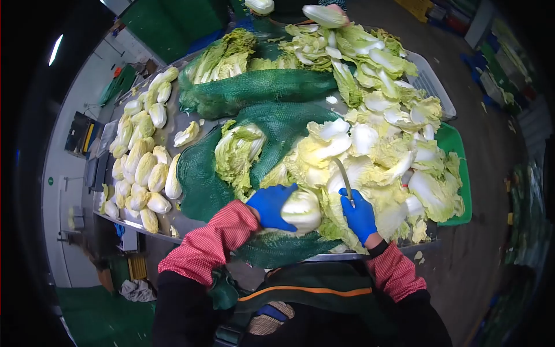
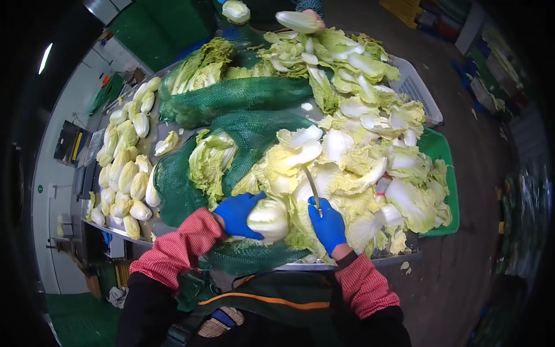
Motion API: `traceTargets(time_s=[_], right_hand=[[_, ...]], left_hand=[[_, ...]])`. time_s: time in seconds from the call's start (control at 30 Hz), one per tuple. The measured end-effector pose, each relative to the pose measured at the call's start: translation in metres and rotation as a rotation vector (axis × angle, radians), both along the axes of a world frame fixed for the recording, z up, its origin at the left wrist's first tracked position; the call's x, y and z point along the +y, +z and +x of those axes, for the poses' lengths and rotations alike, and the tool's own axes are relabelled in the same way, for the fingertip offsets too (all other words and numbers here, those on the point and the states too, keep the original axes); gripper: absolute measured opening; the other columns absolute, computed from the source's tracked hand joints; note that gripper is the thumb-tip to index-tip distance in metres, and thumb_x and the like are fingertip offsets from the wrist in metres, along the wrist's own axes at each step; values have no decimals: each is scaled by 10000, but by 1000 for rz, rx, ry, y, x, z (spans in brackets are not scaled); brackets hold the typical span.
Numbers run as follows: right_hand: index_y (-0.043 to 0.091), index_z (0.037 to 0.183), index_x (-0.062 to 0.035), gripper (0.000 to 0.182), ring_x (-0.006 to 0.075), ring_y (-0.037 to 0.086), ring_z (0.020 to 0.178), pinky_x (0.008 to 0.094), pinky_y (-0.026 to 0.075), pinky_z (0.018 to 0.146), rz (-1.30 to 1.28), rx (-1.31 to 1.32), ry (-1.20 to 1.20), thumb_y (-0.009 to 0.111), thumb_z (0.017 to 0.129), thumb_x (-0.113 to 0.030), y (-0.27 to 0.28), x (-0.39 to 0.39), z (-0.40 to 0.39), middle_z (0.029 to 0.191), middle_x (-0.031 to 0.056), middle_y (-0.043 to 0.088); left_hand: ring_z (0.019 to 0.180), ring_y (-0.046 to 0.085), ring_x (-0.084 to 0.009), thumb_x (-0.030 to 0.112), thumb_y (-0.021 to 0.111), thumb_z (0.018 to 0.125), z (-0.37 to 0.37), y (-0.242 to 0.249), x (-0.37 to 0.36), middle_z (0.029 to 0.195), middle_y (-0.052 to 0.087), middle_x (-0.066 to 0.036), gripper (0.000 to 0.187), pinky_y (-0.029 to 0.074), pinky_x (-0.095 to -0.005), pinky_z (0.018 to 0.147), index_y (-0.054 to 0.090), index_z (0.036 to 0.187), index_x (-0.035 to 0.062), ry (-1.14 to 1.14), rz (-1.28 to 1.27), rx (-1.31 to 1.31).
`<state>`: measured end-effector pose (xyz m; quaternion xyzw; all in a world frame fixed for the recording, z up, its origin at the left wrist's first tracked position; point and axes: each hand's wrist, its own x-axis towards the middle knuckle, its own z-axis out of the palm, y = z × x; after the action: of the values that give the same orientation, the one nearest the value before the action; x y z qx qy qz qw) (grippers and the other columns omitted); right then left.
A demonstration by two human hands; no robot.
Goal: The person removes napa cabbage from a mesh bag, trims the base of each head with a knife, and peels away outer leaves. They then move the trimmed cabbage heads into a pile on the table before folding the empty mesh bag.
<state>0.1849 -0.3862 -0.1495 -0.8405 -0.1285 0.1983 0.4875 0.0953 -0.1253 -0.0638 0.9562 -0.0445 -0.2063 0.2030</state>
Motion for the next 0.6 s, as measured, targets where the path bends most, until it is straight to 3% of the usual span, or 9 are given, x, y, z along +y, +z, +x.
traceTargets(time_s=[0.07,0.17,0.27,0.33,0.47,0.53,0.6], right_hand=[[627,1097,-116,254,255,652,676,366,498,595,9,-19,4,590,904,-278,-2,0,1,764,131,659],[630,1130,-109,242,58,472,467,223,392,419,122,237,-50,561,940,-243,29,0,0,625,-10,535],[611,1160,-103,254,51,448,467,213,385,402,222,434,-99,528,951,-222,39,-5,5,632,-19,512],[589,1188,-99,268,49,441,477,209,388,410,318,371,-92,510,953,-200,43,-8,9,637,-22,500],[585,1194,-145,274,57,471,502,235,419,453,356,83,-46,489,939,-174,70,-19,30,631,-17,486],[560,1216,-147,284,84,499,521,254,456,476,285,90,-35,494,943,-187,76,-32,45,635,0,495],[548,1221,-144,285,100,514,531,266,477,493,199,142,-52,500,945,-197,66,-46,56,633,8,500]], left_hand=[[1111,558,-378,594,805,573,1,-26,23,1217,551,-232,1075,437,-414,963,372,1381,32,128,-138,-10],[1178,533,-273,497,765,703,4,-23,53,1284,535,-183,935,406,-363,1010,370,1392,3,389,-566,92],[1214,498,-233,363,700,823,9,-4,67,1316,517,-141,746,368,-363,1047,380,1376,-21,630,-990,-3],[1227,487,-234,321,690,837,21,19,62,1325,507,-138,733,365,-355,1051,350,1394,-14,665,-1216,-7],[1184,518,-246,374,778,744,67,34,13,1278,536,-149,796,408,-363,1008,416,1340,-10,502,-834,-220],[1161,532,-287,460,848,611,85,31,-33,1262,527,-204,1024,419,-387,983,359,1373,-18,446,-712,-253],[1180,513,-344,513,845,574,88,-7,-66,1282,497,-247,1120,407,-416,998,314,1406,-18,363,-433,-359]])
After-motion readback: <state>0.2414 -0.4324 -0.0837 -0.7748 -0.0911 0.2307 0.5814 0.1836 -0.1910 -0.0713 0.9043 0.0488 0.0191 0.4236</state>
